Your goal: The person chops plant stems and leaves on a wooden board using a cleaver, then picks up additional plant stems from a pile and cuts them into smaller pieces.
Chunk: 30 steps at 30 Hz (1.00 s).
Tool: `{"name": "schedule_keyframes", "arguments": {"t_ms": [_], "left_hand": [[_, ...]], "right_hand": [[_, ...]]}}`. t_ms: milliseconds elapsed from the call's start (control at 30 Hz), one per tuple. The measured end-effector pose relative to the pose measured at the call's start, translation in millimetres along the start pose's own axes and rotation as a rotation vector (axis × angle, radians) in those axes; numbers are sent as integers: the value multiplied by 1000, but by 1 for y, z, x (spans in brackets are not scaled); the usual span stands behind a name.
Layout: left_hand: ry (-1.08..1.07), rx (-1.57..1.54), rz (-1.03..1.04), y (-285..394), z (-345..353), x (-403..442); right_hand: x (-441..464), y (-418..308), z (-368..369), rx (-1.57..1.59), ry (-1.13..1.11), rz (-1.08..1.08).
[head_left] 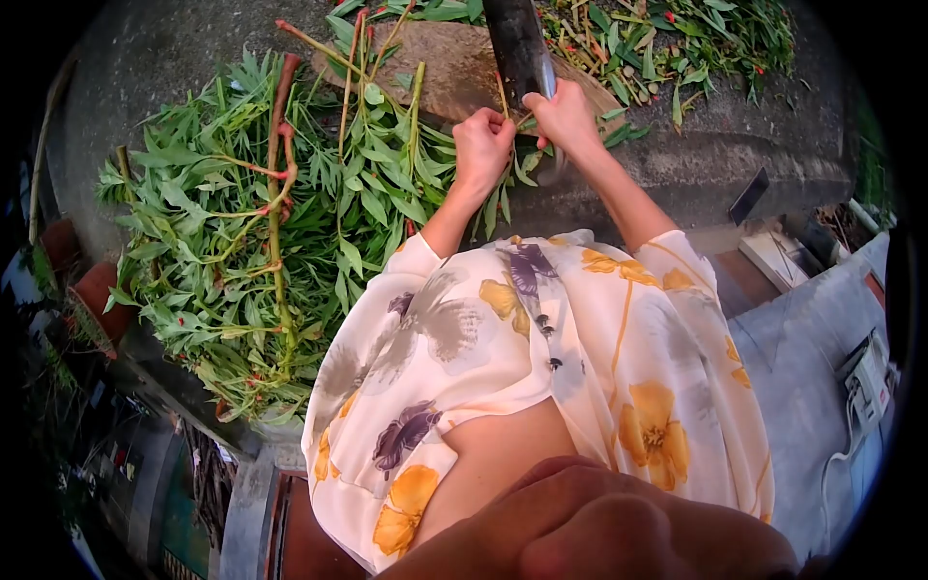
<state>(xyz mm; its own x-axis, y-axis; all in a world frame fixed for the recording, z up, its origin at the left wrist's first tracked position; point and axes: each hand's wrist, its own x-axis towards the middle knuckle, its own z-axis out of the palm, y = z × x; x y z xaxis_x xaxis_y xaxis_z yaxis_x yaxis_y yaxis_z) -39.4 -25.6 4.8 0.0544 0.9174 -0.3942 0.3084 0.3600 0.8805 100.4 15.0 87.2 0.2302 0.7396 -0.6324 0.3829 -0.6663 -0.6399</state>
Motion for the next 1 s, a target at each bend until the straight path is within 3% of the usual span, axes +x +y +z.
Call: {"name": "schedule_keyframes", "arguments": {"t_ms": [500,633,733,767,833,1000], "left_hand": [[19,28,70,-9,3,3],[58,95,161,-14,5,5],[54,126,184,-12,3,4],[77,202,240,-11,3,5],[111,274,289,0,-2,4],[112,544,332,7,-18,-2]], "right_hand": [[10,-1,13,-128,-58,59],[16,19,33,-160,146,-140],[14,15,5,-6,-24,13],[13,20,-1,-6,-22,7],[7,23,-9,453,7,75],[-5,36,-41,595,68,53]]}}
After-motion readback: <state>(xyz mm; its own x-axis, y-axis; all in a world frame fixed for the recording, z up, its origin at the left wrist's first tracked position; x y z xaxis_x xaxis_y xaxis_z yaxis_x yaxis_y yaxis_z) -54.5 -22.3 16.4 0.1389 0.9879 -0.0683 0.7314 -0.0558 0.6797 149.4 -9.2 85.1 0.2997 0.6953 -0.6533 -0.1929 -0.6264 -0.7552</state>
